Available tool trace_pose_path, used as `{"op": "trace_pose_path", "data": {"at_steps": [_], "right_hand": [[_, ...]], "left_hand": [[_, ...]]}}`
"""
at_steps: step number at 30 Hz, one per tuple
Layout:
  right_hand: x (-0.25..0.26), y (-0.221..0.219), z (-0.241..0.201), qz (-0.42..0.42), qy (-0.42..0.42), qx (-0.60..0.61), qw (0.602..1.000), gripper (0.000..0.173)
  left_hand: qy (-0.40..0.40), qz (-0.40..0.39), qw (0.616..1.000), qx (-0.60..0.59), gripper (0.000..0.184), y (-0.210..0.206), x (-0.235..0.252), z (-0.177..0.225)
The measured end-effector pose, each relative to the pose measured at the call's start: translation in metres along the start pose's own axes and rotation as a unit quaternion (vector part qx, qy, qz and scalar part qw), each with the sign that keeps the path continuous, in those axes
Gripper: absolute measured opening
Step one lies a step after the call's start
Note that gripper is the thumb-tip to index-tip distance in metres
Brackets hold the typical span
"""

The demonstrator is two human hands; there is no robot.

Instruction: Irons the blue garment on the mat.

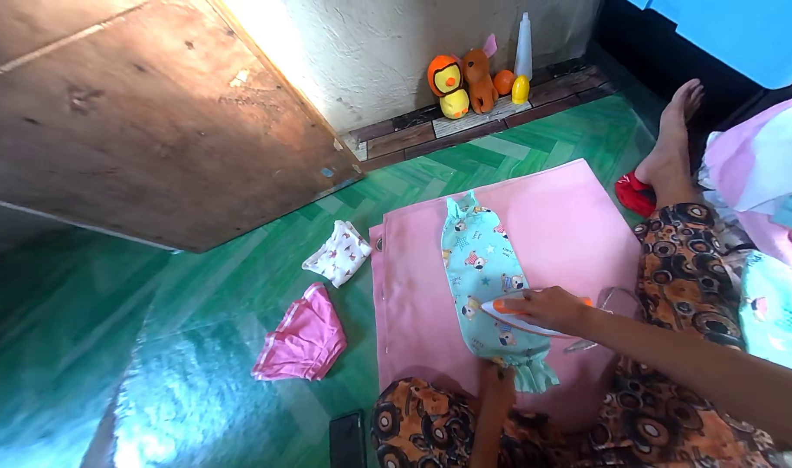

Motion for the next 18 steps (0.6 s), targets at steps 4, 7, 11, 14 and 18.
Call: {"op": "trace_pose_path", "data": {"at_steps": [4,7,11,14,18], "right_hand": [[-0.023,-0.008,-0.004,-0.055,0.035,-0.011,0.998,0.046],[-0.036,-0.017,-0.001,-0.071,0.095,-0.032,0.992,0.045],[-0.047,-0.025,0.007,-0.059,0.153,-0.051,0.985,0.042],[-0.048,-0.026,0.008,-0.032,0.168,-0.053,0.984,0.04],[-0.042,-0.024,0.0,-0.087,0.139,-0.051,0.985,0.042]], "left_hand": [[-0.006,0.004,1.0,-0.005,0.035,0.001,0.0,-0.001],[-0.02,0.006,1.0,-0.006,0.034,0.001,0.001,0.0],[-0.025,0.008,1.0,-0.003,0.036,0.0,0.001,-0.001],[-0.022,0.009,1.0,0.006,0.036,0.0,0.002,-0.001],[-0.023,0.008,1.0,0.006,0.036,-0.001,0.003,0.0]]}}
Point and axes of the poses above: each hand's wrist, its own x-axis towards the middle knuckle, its own y-axis out of the back of the hand, z = x × y, the point moved 7 cm from there along x, towards the middle knuckle, and after that the axes turned 10 degrees about y, right-handed, at the moved point
